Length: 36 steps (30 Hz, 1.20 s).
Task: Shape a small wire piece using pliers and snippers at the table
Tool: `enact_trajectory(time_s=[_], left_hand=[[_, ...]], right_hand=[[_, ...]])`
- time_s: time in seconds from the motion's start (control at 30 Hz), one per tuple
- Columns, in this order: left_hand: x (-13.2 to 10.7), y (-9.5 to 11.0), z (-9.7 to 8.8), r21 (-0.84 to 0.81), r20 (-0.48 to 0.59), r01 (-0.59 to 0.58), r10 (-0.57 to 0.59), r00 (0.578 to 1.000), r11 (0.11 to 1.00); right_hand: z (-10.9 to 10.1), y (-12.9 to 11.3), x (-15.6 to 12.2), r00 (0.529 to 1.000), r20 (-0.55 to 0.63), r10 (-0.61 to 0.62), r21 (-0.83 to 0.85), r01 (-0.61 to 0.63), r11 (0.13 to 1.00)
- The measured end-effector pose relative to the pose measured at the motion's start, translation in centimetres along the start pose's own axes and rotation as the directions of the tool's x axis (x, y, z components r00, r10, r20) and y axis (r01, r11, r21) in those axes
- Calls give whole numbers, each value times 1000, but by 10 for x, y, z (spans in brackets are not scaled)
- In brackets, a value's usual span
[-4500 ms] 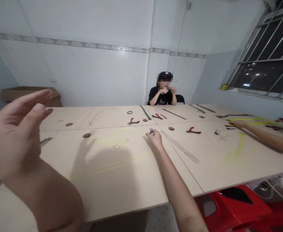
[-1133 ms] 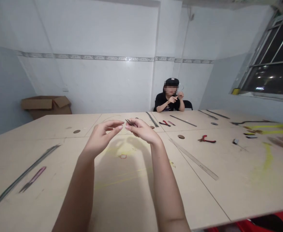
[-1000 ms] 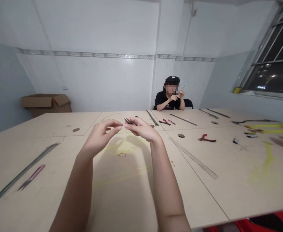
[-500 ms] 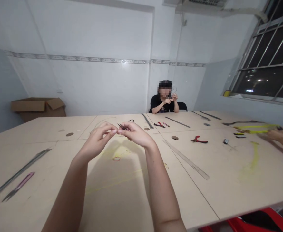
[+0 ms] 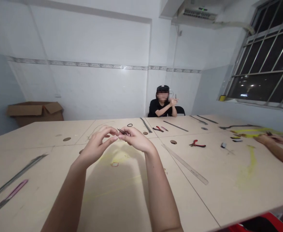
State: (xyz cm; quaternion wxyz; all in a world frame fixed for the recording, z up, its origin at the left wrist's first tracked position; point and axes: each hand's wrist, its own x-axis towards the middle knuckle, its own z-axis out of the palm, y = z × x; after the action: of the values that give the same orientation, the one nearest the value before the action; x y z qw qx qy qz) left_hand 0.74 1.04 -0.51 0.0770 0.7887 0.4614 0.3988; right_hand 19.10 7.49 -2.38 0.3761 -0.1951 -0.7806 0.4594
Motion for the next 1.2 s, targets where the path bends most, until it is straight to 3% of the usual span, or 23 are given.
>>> enact_trajectory(time_s=[0.83, 1.0, 1.2], left_hand=[[4, -11, 2, -94, 86, -21, 29, 996, 995], [4, -13, 3, -60, 37, -3, 6, 999, 998], [3, -14, 3, -67, -68, -7, 3, 998, 998]], right_hand=[[3, -15, -3, 999, -23, 34, -46, -35, 998], [2, -17, -5, 996, -84, 5, 9, -4, 1000], [-2, -14, -7, 993, -121, -2, -49, -4, 999]])
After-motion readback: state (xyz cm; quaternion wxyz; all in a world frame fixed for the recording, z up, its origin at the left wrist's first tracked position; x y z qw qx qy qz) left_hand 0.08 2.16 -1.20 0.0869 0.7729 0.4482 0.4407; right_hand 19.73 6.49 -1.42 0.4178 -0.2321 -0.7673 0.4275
